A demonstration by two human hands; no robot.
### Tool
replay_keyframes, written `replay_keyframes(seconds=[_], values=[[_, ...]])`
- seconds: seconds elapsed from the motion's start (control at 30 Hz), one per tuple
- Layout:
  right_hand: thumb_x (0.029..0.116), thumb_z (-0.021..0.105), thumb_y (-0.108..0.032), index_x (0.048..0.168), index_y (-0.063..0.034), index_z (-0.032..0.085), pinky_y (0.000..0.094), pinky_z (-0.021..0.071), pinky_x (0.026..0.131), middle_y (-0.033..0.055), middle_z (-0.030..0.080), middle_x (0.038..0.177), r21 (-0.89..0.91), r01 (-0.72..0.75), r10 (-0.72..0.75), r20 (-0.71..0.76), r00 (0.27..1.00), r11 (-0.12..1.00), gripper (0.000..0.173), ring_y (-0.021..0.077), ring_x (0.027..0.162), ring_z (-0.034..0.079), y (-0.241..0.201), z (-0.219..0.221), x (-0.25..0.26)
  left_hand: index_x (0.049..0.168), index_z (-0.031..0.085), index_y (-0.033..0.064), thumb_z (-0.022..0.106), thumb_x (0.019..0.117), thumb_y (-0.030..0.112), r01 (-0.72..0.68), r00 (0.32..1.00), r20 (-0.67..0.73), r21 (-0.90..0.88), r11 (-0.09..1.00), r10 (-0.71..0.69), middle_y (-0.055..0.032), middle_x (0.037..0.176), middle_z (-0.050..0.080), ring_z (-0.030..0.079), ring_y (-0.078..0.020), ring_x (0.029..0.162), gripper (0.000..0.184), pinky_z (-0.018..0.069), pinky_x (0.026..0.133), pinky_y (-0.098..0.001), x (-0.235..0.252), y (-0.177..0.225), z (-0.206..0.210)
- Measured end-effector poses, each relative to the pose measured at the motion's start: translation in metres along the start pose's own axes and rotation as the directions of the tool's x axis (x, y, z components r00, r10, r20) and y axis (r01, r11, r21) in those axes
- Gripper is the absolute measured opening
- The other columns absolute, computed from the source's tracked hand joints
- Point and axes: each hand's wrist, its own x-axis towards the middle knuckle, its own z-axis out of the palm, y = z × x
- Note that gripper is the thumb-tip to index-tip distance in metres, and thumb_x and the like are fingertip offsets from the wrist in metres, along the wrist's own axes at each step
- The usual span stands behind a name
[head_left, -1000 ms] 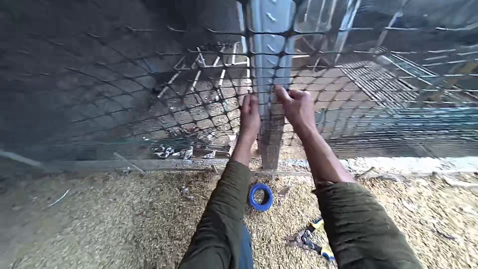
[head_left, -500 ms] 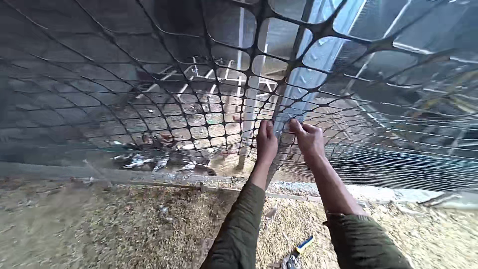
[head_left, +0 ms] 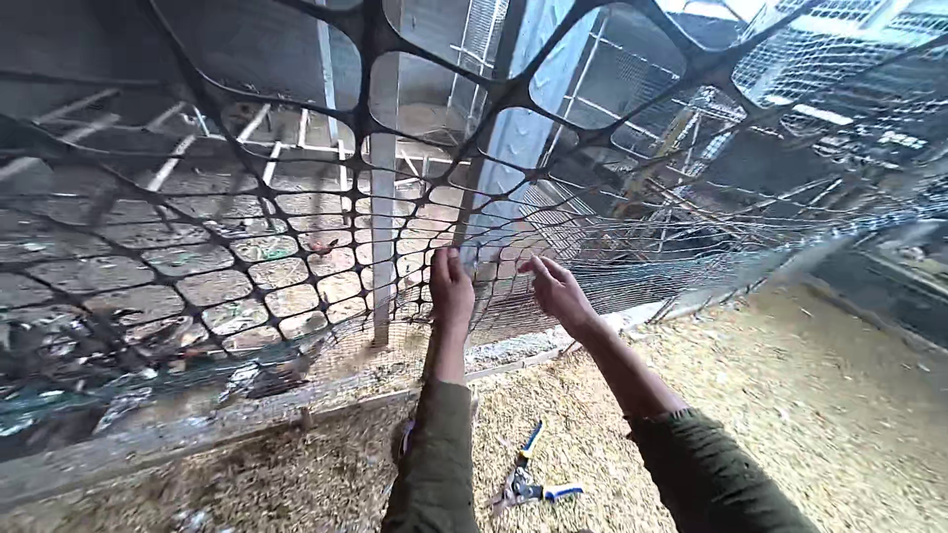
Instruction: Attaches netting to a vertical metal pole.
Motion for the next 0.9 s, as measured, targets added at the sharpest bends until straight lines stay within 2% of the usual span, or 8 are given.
replay_keyframes(seconds=[0.1, 0.37, 0.47, 0.6, 0.67, 0.73, 0.83, 0.9], values=[[0.1138, 0.029, -0.03, 0.113, -0.0037, 0.064, 0.0216, 0.0348, 0.046, -0.0075, 0.038, 0.056, 0.105, -0.037, 0.036, 0.01, 0.999, 0.994, 0.044, 0.0036, 0.044, 0.034, 0.012, -0.008, -0.01, 0.135, 0.053, -0.0034, 0.034, 0.1131, 0.025, -0.001, 1.0, -0.013, -0.004, 1.0, 0.001, -0.0237, 0.131, 0.059, 0.059, -0.0312, 0.12, 0.041, 0.0461, 0.104, -0.0495, -0.003, -0.005, 0.001], [0.1094, 0.035, -0.022, 0.094, -0.0071, 0.068, 0.0165, 0.0294, 0.044, -0.0121, 0.039, 0.055, 0.121, -0.064, 0.017, 0.351, 0.936, 0.991, 0.039, -0.0019, 0.044, 0.033, 0.025, -0.075, -0.019, 0.141, 0.049, 0.0002, 0.043, 0.1104, 0.025, -0.017, 0.998, -0.065, 0.036, 0.999, 0.02, -0.0192, 0.135, 0.059, 0.061, -0.0265, 0.12, 0.04, 0.0489, 0.102, -0.0468, -0.014, -0.01, -0.01], [0.1062, 0.038, -0.019, 0.086, -0.0122, 0.068, 0.0142, 0.025, 0.043, -0.0148, 0.038, 0.054, 0.04, 0.023, -0.04, 0.471, 0.881, 0.999, 0.037, -0.0054, 0.044, 0.03, 0.021, -0.102, -0.026, 0.138, 0.051, -0.0006, 0.043, 0.1102, 0.021, 0.003, 0.998, -0.065, 0.044, 0.999, 0.0, -0.0171, 0.128, 0.062, 0.063, -0.0208, 0.11, 0.036, 0.0512, 0.095, -0.0411, -0.025, -0.003, -0.014], [0.1012, 0.042, -0.02, 0.079, -0.0195, 0.068, 0.016, 0.0265, 0.046, -0.0166, 0.045, 0.059, -0.111, 0.196, -0.098, 0.574, 0.813, 0.974, 0.034, -0.0061, 0.048, 0.032, 0.033, -0.132, -0.042, 0.148, 0.045, -0.001, 0.044, 0.1066, 0.008, 0.024, 0.999, -0.031, 0.105, 0.994, -0.02, -0.0172, 0.137, 0.059, 0.061, -0.0184, 0.119, 0.042, 0.0516, 0.101, -0.0392, -0.051, 0.009, -0.016], [0.0997, 0.042, -0.024, 0.076, -0.0214, 0.067, 0.0163, 0.0312, 0.05, -0.0174, 0.052, 0.064, -0.135, 0.286, -0.143, 0.623, 0.769, 0.949, 0.035, -0.0072, 0.053, 0.037, 0.049, -0.137, -0.045, 0.149, 0.045, 0.0001, 0.045, 0.1068, 0.01, 0.051, 0.999, -0.026, 0.136, 0.989, -0.048, -0.0174, 0.137, 0.06, 0.062, -0.0188, 0.12, 0.044, 0.0519, 0.103, -0.0394, -0.062, 0.005, -0.017], [0.0988, 0.041, -0.026, 0.074, -0.0205, 0.067, 0.0179, 0.0359, 0.053, -0.0163, 0.055, 0.067, -0.123, 0.361, -0.19, 0.671, 0.716, 0.924, 0.036, -0.0069, 0.057, 0.043, 0.064, -0.139, -0.045, 0.14, 0.053, -0.0065, 0.045, 0.109, 0.015, 0.115, 0.993, -0.025, 0.185, 0.976, -0.112, -0.0233, 0.134, 0.061, 0.064, -0.0251, 0.117, 0.039, 0.0507, 0.102, -0.0431, -0.075, 0.002, -0.021], [0.1006, 0.043, -0.03, 0.073, -0.018, 0.066, 0.0176, 0.0364, 0.052, -0.0137, 0.056, 0.065, -0.048, 0.446, -0.27, 0.738, 0.619, 0.894, 0.038, -0.0068, 0.057, 0.046, 0.076, -0.144, -0.049, 0.127, 0.061, -0.01, 0.05, 0.1073, 0.014, 0.161, 0.987, -0.016, 0.104, 0.981, -0.16, -0.0235, 0.127, 0.064, 0.064, -0.0242, 0.116, 0.033, 0.0515, 0.104, -0.0418, -0.097, -0.006, -0.029], [0.1034, 0.045, -0.039, 0.071, -0.0182, 0.063, 0.017, 0.0348, 0.05, -0.0126, 0.054, 0.062, 0.003, 0.478, -0.314, 0.759, 0.571, 0.878, 0.043, -0.0067, 0.056, 0.046, 0.075, -0.151, -0.053, 0.129, 0.061, -0.0099, 0.053, 0.1045, 0.009, 0.146, 0.989, 0.01, 0.012, 0.989, -0.146, -0.0219, 0.134, 0.062, 0.062, -0.0216, 0.123, 0.031, 0.0516, 0.106, -0.0394, -0.112, -0.013, -0.034]])
